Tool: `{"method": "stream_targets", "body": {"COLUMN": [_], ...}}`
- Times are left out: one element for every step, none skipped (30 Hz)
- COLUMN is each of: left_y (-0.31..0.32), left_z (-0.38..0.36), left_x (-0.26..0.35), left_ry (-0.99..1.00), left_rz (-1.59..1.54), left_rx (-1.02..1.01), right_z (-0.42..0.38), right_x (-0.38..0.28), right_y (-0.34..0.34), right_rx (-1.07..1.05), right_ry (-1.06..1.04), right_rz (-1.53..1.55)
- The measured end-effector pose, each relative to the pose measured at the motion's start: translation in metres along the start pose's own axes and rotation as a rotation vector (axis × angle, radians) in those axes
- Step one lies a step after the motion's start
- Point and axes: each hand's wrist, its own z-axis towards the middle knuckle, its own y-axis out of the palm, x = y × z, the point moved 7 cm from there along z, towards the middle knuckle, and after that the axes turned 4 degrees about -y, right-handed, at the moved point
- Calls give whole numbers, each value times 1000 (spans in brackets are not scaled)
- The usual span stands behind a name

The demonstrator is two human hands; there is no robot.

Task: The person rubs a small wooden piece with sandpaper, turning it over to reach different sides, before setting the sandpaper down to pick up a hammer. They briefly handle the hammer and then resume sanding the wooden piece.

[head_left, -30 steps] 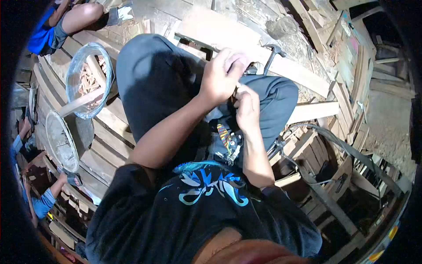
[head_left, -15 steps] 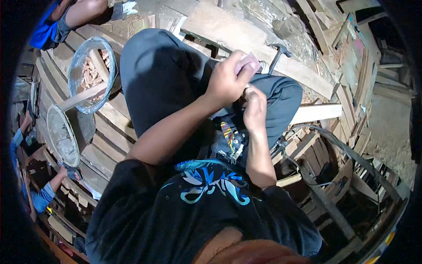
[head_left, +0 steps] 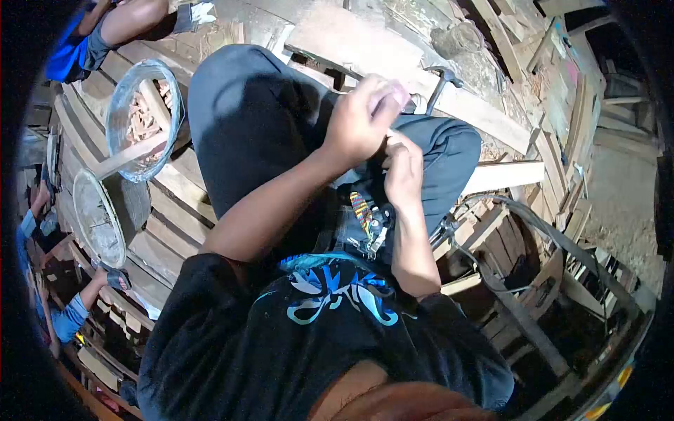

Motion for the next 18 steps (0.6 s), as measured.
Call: {"method": "stream_targets", "body": {"left_y": [-3,1,2,4,5,2,-1,-1,3,8,11,9,4,-1,-4,-6,-2,3], "left_z": [7,1,-6,-9,-12,-8,0,7,5,-2,-11,-15,-9,-2,1,2,0,-7], "left_x": [-7,-8,0,5,6,0,-8,-27,-23,-16,-8,5,3,-3,-8,-6,-3,1], "left_ry": [-39,-39,-43,-4,29,9,-14,-112,-51,11,70,8,16,16,13,22,14,9], "left_rz": [-102,-23,55,50,47,91,136,-46,-80,-117,-153,94,140,189,240,231,189,147], "left_rx": [69,49,31,22,13,10,5,42,30,17,5,-26,27,75,117,176,107,41], "right_z": [0,0,3,7,6,5,0,-2,1,2,4,6,6,5,0,0,3,7], "right_x": [-6,5,8,13,16,-7,-3,-1,-1,-6,17,9,1,-3,-6,-3,-2,0], "right_y": [2,-1,-5,-8,-8,-3,2,3,2,-3,-10,-11,-10,-3,3,6,2,-5], "right_rx": [2,-12,8,26,43,13,22,-7,-35,55,2,16,28,8,-9,-14,-10,-9], "right_ry": [-27,52,21,-5,-24,4,26,-3,-44,-71,14,-8,-24,-55,-80,-24,-25,-29], "right_rz": [7,67,77,88,100,71,61,41,16,-3,84,94,106,58,13,30,56,80]}}
